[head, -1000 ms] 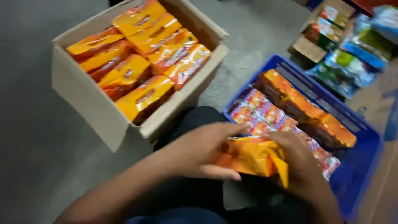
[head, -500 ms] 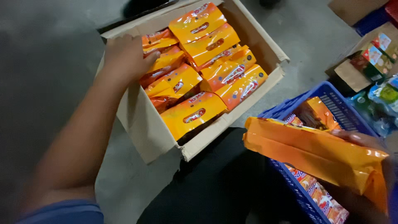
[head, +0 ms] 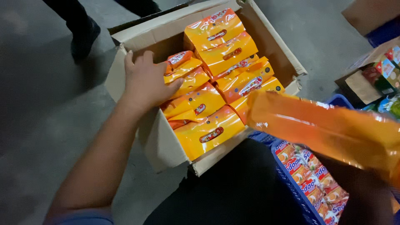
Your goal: The person transfers packets of instant noodles between a cardboard box and a blue plastic basket, arranging them in neat stacks.
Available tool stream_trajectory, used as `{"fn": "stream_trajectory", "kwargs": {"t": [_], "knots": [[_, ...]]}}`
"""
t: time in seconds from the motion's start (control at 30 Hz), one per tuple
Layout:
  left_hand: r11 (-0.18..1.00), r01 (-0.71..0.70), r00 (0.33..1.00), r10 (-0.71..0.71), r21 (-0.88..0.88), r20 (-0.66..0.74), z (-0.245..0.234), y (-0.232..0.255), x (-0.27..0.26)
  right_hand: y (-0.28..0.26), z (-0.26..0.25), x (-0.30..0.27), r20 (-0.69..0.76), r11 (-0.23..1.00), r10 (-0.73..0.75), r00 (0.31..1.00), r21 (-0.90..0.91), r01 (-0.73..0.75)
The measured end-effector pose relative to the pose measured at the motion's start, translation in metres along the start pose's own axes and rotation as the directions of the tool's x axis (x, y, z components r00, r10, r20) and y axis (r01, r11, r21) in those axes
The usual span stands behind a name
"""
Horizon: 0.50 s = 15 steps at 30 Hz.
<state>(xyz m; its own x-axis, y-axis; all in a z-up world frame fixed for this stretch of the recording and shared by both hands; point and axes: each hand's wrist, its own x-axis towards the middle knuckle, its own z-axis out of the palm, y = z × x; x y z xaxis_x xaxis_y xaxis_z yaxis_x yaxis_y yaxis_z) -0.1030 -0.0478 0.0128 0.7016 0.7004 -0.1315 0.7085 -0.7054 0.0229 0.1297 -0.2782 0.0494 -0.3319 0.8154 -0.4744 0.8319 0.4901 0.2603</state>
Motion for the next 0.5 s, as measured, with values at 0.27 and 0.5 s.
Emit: {"fn": "stream_trajectory", "kwargs": {"t": [0.27,0.5], "knots": [[1.0,0.013,0.992,-0.009,0.026,-0.129,0.018,0.004,0.004,0.1,0.04,0.183,-0.568,-0.862,0.022,0.822,0.406,0.304],[0.973,-0.049,0.966,-0.011,-0.226,-0.259,0.02,0.001,-0.027,0.038,-0.093,0.13,-0.458,0.492,0.804,0.378,0.871,0.009]]}}
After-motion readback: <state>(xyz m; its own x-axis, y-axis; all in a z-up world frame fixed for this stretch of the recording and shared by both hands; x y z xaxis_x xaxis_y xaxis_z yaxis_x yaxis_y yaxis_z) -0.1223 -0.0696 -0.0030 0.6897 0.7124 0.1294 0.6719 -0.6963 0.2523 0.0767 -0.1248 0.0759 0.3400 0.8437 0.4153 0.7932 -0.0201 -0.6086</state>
